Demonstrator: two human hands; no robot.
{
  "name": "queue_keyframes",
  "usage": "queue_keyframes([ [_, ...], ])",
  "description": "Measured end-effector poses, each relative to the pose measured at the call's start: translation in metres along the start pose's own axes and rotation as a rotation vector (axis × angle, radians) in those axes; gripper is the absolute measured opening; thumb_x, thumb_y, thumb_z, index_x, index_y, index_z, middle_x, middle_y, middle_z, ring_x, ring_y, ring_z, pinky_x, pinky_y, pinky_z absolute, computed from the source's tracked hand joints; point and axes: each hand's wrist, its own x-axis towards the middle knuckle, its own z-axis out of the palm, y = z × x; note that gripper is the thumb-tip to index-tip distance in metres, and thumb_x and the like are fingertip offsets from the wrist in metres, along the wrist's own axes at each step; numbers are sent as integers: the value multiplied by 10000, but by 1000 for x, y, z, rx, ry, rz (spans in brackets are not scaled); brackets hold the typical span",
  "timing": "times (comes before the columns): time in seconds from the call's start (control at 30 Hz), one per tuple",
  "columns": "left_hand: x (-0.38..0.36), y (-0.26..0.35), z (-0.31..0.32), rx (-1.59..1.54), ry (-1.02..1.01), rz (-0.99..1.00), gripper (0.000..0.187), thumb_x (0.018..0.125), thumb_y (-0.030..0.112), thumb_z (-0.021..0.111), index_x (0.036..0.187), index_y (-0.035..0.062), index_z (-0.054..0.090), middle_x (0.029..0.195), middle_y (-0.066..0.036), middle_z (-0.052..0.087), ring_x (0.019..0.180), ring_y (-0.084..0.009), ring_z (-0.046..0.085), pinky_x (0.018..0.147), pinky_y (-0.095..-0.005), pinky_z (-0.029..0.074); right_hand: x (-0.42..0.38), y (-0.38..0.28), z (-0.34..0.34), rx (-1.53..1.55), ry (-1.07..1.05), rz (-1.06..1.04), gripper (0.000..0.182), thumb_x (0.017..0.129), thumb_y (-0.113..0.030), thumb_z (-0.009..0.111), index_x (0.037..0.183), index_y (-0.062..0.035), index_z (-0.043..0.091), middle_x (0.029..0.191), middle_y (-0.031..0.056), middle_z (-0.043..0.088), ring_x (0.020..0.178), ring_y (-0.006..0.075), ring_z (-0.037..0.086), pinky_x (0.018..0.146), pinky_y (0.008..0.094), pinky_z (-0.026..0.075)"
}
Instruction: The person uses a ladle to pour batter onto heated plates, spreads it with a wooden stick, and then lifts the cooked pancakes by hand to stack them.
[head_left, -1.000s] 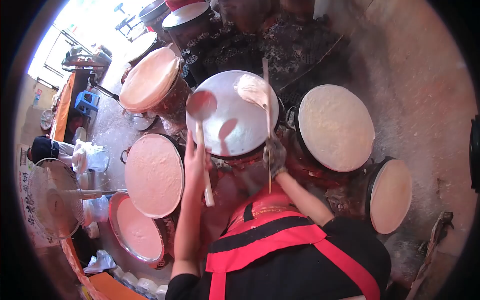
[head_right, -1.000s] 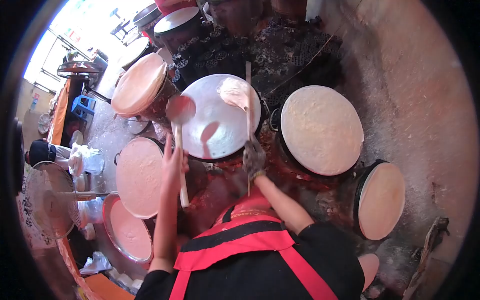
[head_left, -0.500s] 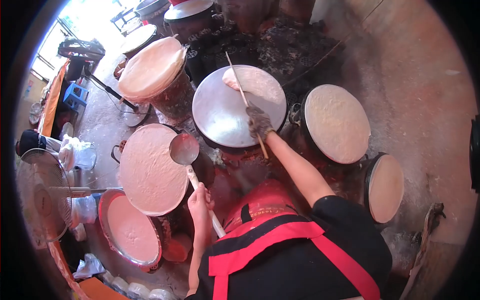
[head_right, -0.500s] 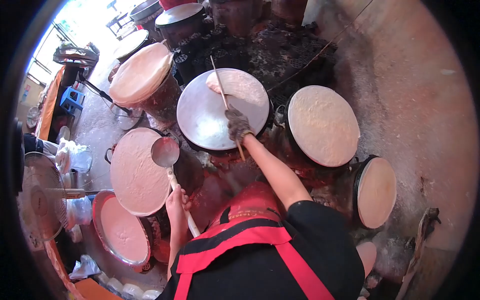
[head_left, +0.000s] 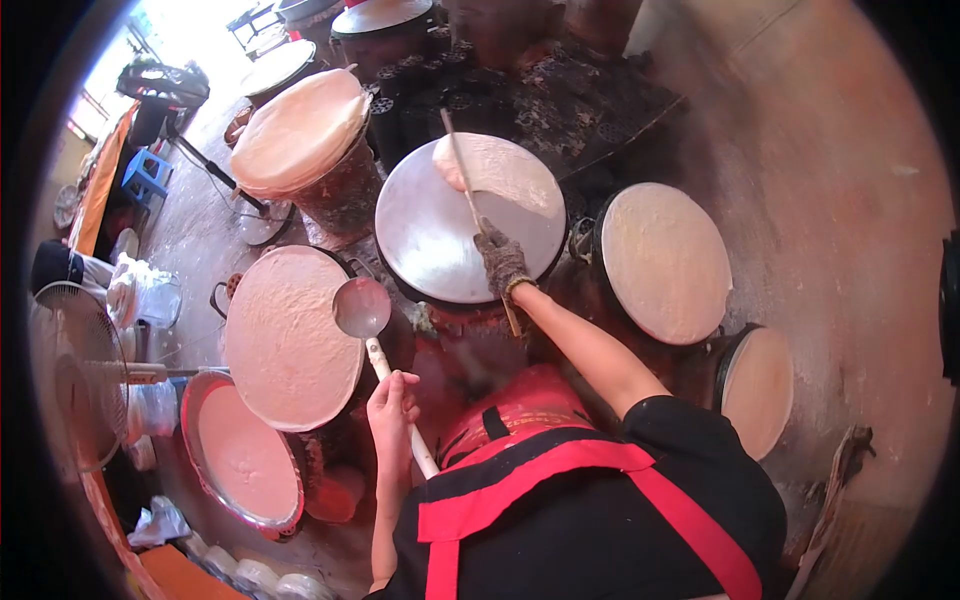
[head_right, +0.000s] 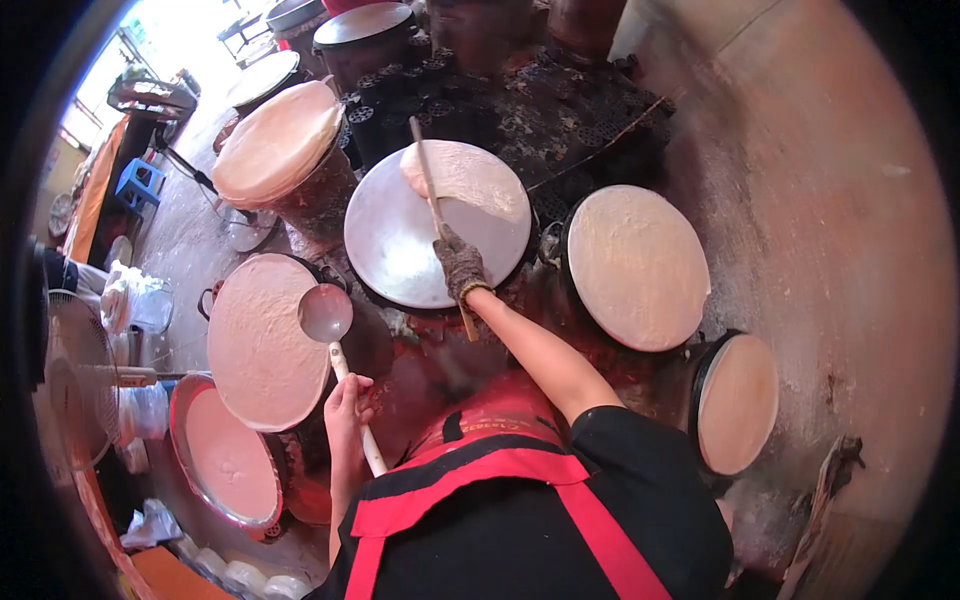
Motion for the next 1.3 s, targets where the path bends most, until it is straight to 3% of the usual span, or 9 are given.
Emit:
queue_keyframes([
  [0.2, -5, -16, 30, -24, 162, 35, 293, 934, 221, 468, 1115, 13, 566, 686, 54, 393, 517, -8, 315, 414, -148, 257, -17, -1, -92, 98, -159, -28, 445, 833, -277, 583, 1217, -61, 527, 1115, 98, 597, 996, 170, 549, 886, 253, 397],
  [0.3, -11, -22, 47, -143, 269, 55, 368, 957, 270, 397, 1252, 58, 461, 743, 27, 418, 514, -30, 343, 406, -153, 286, -10, 7, -118, 70, 15, 151, 372, 842, -248, 575, 1197, -141, 561, 791, 5, 611, 635, 104, 547, 607, 233, 456],
  [0.4, -17, -24, 75, -316, 374, 92, 416, 970, 330, 322, 1320, 107, 355, 784, -12, 433, 509, -59, 369, 396, -164, 303, 5, -10, -100, -183, -171, -216, 450, 828, -277, 578, 1213, -54, 520, 1062, 147, 624, 975, 168, 575, 849, 287, 421],
  [0.53, -15, -42, 84, -536, 355, 54, 363, 964, 369, 318, 1119, 63, 435, 691, -17, 389, 490, -62, 347, 375, -176, 287, 29, -11, -65, -154, -391, -86, 455, 820, -282, 588, 1216, -68, 523, 1033, 148, 633, 932, 168, 579, 828, 282, 428],
  [0.63, -18, -49, 78, -610, 210, -33, 372, 957, 360, 354, 1018, 3, 441, 638, 14, 327, 478, -42, 296, 362, -166, 263, 36, 5, -96, -483, -524, -1033, 443, 823, -293, 586, 1202, -69, 537, 969, 116, 652, 880, 174, 584, 802, 291, 435],
  [0.77, -24, -60, 76, -663, 384, -41, 322, 956, 308, 388, 994, -4, 456, 617, 21, 323, 488, -41, 320, 387, -168, 270, 37, -25, -158, -128, -641, 6, 403, 846, -285, 593, 1200, -97, 552, 777, -17, 575, 635, 66, 470, 575, 221, 408],
  [0.87, -29, -57, 84, -537, 531, 7, 313, 951, 284, 410, 1011, -19, 457, 711, -18, 401, 530, -64, 362, 410, -170, 312, 74, -18, -152, 66, -356, -17, 359, 836, -192, 610, 1181, -100, 570, 666, -51, 508, 535, 47, 398, 474, 216, 340],
  [1.13, -51, -52, 92, -765, 470, -125, 289, 952, 236, 400, 1042, -35, 443, 796, -46, 446, 530, -60, 348, 384, -165, 303, 54, -35, -162, -298, -943, -158, 395, 837, -201, 583, 1211, -81, 538, 1051, 142, 615, 860, 177, 591, 708, 268, 482],
  [1.3, -63, -60, 100, -885, 470, -167, 269, 948, 222, 410, 1033, -31, 434, 769, -41, 418, 498, -58, 325, 365, -165, 283, 112, -47, -160, -319, -882, -126, 377, 837, -248, 596, 1177, -89, 567, 922, 61, 608, 724, 137, 544, 619, 275, 464],
])
